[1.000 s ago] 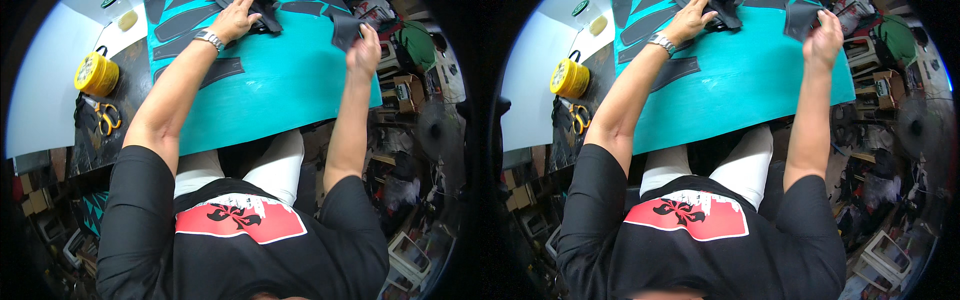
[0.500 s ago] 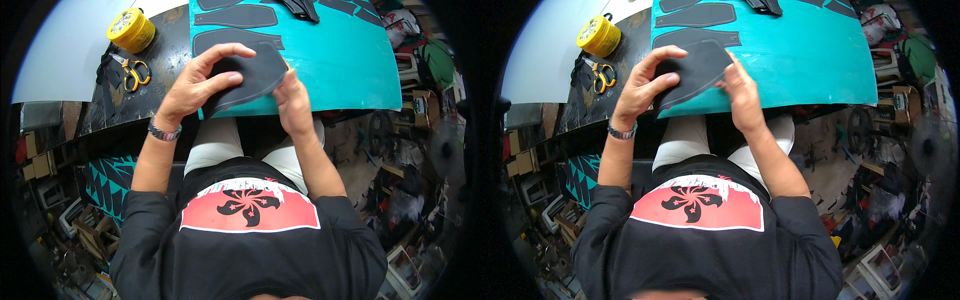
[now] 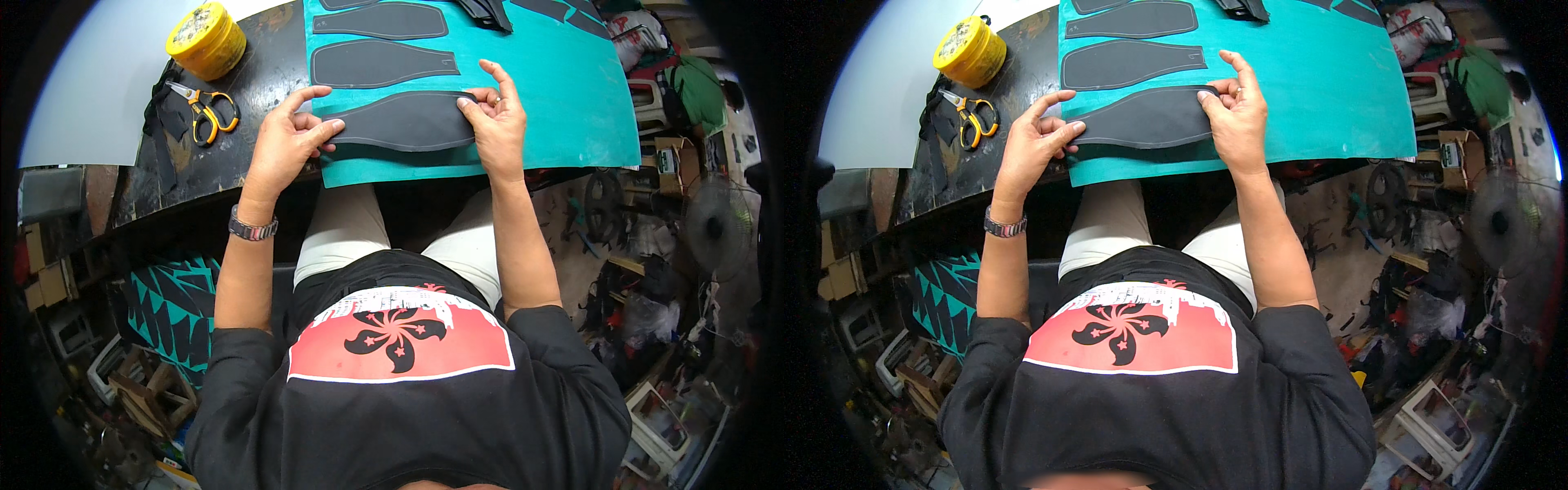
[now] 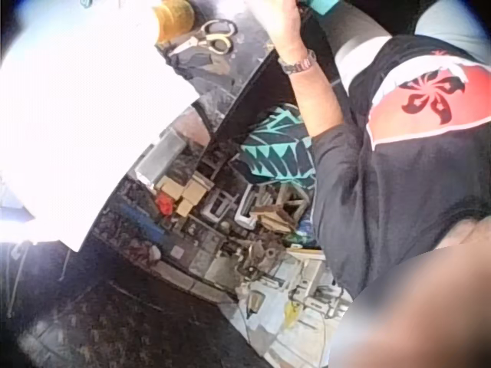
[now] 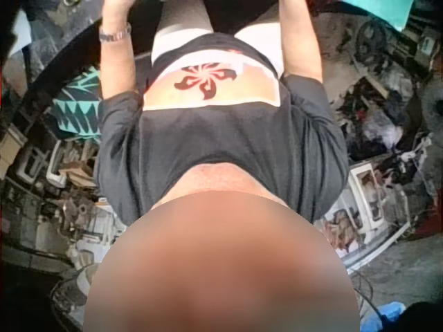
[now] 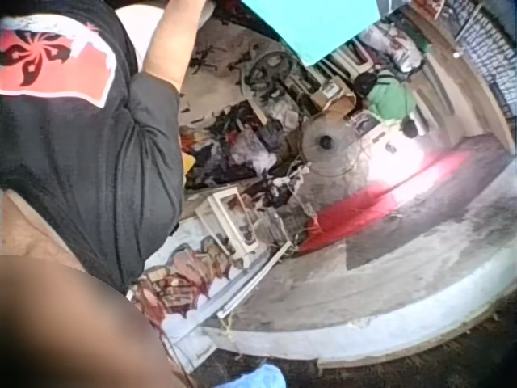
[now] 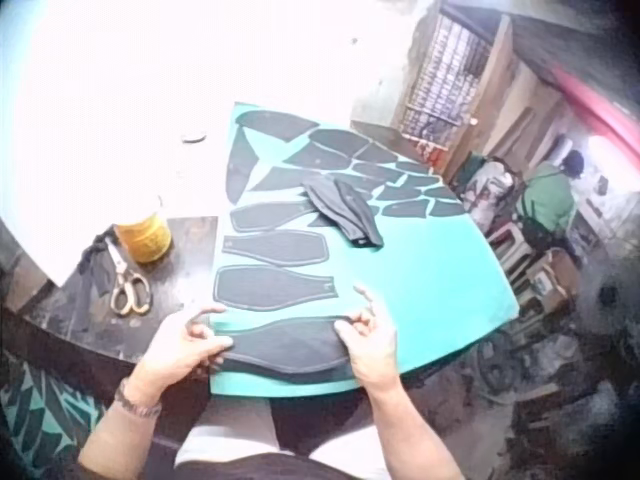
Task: The person arranges multiple black cut-out pieces on a large teal sheet, aligning and smoothing them by hand. The person briefly uses scissors to trim an edge, then continues placing and adjusting the pieces across the sheet.
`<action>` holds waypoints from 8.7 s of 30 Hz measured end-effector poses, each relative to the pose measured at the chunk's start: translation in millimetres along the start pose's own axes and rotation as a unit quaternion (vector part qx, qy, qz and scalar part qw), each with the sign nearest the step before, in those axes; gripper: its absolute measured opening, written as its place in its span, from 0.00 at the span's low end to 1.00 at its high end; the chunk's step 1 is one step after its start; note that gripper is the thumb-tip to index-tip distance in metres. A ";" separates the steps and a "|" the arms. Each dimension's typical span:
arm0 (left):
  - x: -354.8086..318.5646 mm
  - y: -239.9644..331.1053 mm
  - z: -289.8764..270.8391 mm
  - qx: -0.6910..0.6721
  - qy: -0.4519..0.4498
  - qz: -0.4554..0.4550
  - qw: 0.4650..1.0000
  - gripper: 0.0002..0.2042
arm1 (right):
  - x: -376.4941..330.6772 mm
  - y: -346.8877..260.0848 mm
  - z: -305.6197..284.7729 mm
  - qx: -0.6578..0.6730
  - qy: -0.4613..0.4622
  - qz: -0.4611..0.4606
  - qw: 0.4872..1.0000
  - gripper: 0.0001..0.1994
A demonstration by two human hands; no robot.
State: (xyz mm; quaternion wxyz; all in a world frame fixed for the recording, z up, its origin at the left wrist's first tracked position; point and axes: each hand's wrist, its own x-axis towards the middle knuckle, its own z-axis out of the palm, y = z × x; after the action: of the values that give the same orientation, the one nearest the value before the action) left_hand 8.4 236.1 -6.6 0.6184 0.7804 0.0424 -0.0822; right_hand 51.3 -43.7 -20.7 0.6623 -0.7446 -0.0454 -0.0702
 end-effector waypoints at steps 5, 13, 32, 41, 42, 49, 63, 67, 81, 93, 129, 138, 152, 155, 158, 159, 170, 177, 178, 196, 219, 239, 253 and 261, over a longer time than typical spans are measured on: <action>-1.0 -7.6 13.1 0.012 0.107 0.044 0.993 0.24 | 6.4 7.0 8.6 -0.053 0.007 -0.036 0.998 0.30; 3.9 -5.8 22.7 0.071 0.144 0.045 0.986 0.25 | 13.3 11.3 12.2 -0.160 0.021 -0.056 0.985 0.31; 6.7 -6.2 21.8 0.122 0.147 0.042 0.981 0.23 | 9.5 11.6 18.1 -0.277 0.011 -0.124 0.953 0.32; 0.2 7.6 19.1 0.330 0.217 0.049 0.917 0.25 | 7.6 -0.8 8.4 -0.486 -0.006 -0.172 0.857 0.34; -0.3 8.9 18.0 0.377 0.249 0.050 0.891 0.25 | 5.8 -4.0 7.5 -0.507 -0.008 -0.179 0.843 0.35; 3.4 -0.7 41.6 0.293 -0.032 0.273 0.916 0.28 | -33.1 1.4 43.4 -0.404 -0.305 -0.240 0.828 0.41; 40.9 58.9 53.2 0.358 -0.092 0.137 0.919 0.28 | 128.8 -1.9 -50.3 -0.403 -0.085 -0.233 0.881 0.41; 82.4 46.8 76.8 0.460 -0.022 0.234 0.857 0.31 | 187.8 20.0 -22.3 -0.524 -0.097 -0.166 0.830 0.46; 95.5 37.5 76.4 0.518 -0.048 0.158 0.840 0.36 | 237.3 24.7 -11.1 -0.661 -0.156 -0.188 0.709 0.37; 63.9 40.0 66.2 0.507 -0.063 0.102 0.853 0.37 | 331.7 -18.8 -176.9 -0.008 -0.116 0.226 0.967 0.36; 23.9 30.1 87.9 0.549 -0.005 0.145 0.823 0.34 | 278.1 63.0 -272.3 -0.669 -0.169 -0.159 0.706 0.29; 20.3 26.9 89.4 0.544 0.006 0.151 0.825 0.34 | 219.6 32.7 -120.9 -0.488 -0.255 -0.256 0.794 0.39; 20.2 27.0 91.1 0.524 0.030 0.147 0.838 0.33 | 224.0 29.0 -86.0 -0.399 -0.195 0.072 0.893 0.48; 20.3 27.8 92.1 0.532 0.030 0.143 0.834 0.33 | 225.4 38.0 -97.3 -0.333 -0.200 -0.117 0.914 0.37; 20.6 25.0 93.3 0.532 0.041 0.153 0.832 0.33 | 255.4 31.5 -132.9 -0.274 -0.274 -0.186 0.903 0.34; 20.2 24.2 93.7 0.535 0.040 0.151 0.830 0.33 | 268.8 27.9 -148.4 -0.277 -0.268 -0.199 0.901 0.32; 72.1 102.6 101.3 0.432 -0.048 0.085 0.897 0.16 | 329.1 56.2 -274.3 -0.601 -0.003 -0.154 0.784 0.19; 185.2 120.1 225.4 0.297 -0.150 0.322 0.887 0.19 | 335.1 56.4 -272.6 -0.317 -0.101 -0.041 0.942 0.14; 202.8 123.0 243.3 0.267 -0.160 0.314 0.897 0.19 | 332.8 53.4 -271.1 -0.283 -0.103 0.007 0.954 0.14; 263.0 85.1 297.7 -0.482 -0.107 0.011 0.869 0.16 | 257.3 37.6 -230.6 -0.254 -0.120 -0.161 0.946 0.13; 196.5 90.4 250.3 -0.367 0.048 0.033 0.929 0.12 | 207.5 25.8 -211.5 0.068 -0.299 0.184 0.934 0.08; 270.5 91.0 290.0 0.333 0.040 0.321 0.886 0.20 | 286.2 50.7 -275.0 -0.596 -0.125 -0.265 0.748 0.29; 283.8 65.6 292.4 0.421 0.066 0.323 0.845 0.26 | 296.5 67.0 -259.5 -0.645 -0.123 -0.224 0.720 0.38; 280.9 68.2 292.5 0.412 0.081 0.327 0.847 0.26 | 363.7 57.2 -297.0 -0.392 -0.076 -0.161 0.902 0.27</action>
State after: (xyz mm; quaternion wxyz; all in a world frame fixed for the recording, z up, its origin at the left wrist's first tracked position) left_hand 273.8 -73.9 -56.8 0.2259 0.9359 -0.2034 0.1781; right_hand 405.9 -354.5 16.6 0.2907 -0.9298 -0.1838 -0.1309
